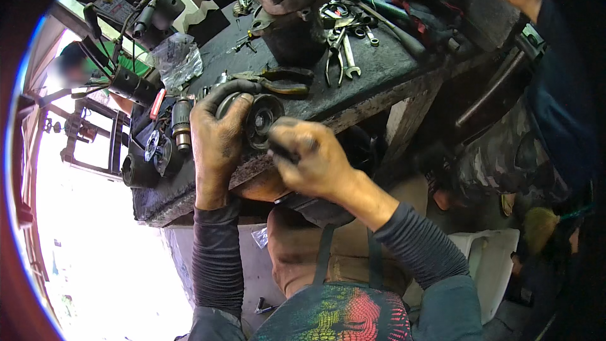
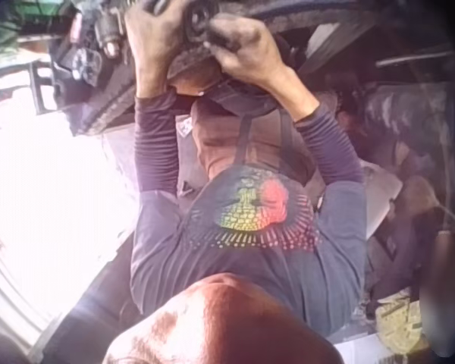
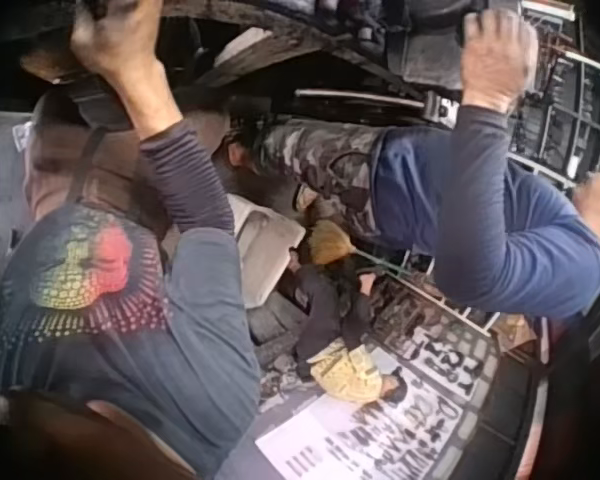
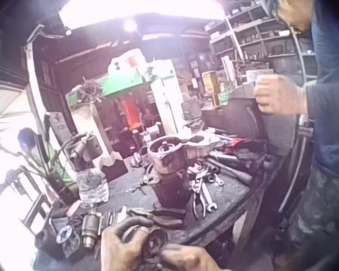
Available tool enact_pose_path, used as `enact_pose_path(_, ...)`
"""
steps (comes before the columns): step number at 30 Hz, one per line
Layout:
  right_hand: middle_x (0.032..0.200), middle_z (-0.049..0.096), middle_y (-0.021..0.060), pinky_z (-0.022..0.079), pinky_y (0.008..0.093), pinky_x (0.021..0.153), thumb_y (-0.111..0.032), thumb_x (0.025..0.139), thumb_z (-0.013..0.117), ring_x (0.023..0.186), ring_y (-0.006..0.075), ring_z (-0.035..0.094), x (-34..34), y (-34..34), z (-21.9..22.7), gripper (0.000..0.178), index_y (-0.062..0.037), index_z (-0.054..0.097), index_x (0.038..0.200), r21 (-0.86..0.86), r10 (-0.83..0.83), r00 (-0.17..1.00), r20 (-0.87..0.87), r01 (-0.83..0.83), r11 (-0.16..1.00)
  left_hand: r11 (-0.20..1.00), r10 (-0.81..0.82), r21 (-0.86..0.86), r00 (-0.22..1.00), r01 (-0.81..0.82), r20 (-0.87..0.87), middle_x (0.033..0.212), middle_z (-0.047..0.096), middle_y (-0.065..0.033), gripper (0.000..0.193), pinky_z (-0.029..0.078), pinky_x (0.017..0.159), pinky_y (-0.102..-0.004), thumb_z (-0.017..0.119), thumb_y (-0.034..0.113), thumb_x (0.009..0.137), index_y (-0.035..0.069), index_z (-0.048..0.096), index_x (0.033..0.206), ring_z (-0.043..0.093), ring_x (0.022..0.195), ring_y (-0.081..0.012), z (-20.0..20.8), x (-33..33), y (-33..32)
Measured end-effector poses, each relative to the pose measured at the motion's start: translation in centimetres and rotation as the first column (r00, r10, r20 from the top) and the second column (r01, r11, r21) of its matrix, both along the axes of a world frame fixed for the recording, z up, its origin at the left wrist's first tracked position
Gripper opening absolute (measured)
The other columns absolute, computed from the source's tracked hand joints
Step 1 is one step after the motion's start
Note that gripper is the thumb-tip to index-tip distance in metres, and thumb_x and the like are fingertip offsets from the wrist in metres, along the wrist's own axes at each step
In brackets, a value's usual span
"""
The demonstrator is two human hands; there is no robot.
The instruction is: The person assembles a mechanical component by hand, inserting small metal rings and parts into a cylindrical housing. They repeatedly rotate and adjust the parts to fit them together, occasionally pausing to inspect the assembly.
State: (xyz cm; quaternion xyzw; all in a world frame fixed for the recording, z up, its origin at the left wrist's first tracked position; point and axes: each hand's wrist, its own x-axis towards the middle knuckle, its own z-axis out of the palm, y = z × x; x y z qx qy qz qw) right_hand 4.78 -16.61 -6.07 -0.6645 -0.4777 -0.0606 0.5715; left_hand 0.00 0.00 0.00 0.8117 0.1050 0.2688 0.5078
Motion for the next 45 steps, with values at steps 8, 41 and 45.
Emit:
enact_pose_path(8,0.082,0.062,0.0174,0.052,0.0408,0.066,0.005,0.079,0.071,0.073,0.0381,0.065,-0.1,-0.1,-0.6,0.015,0.0027,0.061,0.089,0.054,0.032,0.995,-0.094,-0.027,0.998,0.997,-0.039,0.060,0.999,0.039,0.013,0.100,0.076,-0.0095,0.019,0.056,0.085,-0.0297,0.067,0.009,0.093,-0.004,0.076,0.105,0.070,0.091,-0.0146,0.2,0.3,0.4)
enact_pose_path(41,0.085,0.063,0.0185,0.053,0.0419,0.066,0.007,0.076,0.072,0.077,0.0396,0.066,0.0,-0.2,-1.0,0.022,0.0005,0.062,0.094,0.100,0.012,0.998,-0.065,-0.006,0.995,0.999,0.040,-0.003,0.999,-0.040,0.037,0.099,0.078,-0.0108,0.019,0.054,0.091,-0.0316,0.067,0.009,0.092,-0.003,0.076,0.105,0.071,0.095,-0.0171,-0.2,-0.6,-0.8)
enact_pose_path(45,0.088,0.066,0.0185,0.055,0.0417,0.066,0.006,0.077,0.072,0.077,0.0393,0.068,-0.3,-0.4,-1.1,0.021,0.0001,0.065,0.096,0.070,0.033,0.999,-0.024,-0.031,0.997,0.996,0.067,0.054,0.995,-0.071,0.081,0.108,0.076,-0.0113,0.022,0.053,0.097,-0.0315,0.062,0.007,0.097,-0.006,0.074,0.110,0.068,0.102,-0.0170,-0.4,-1.8,-1.8)
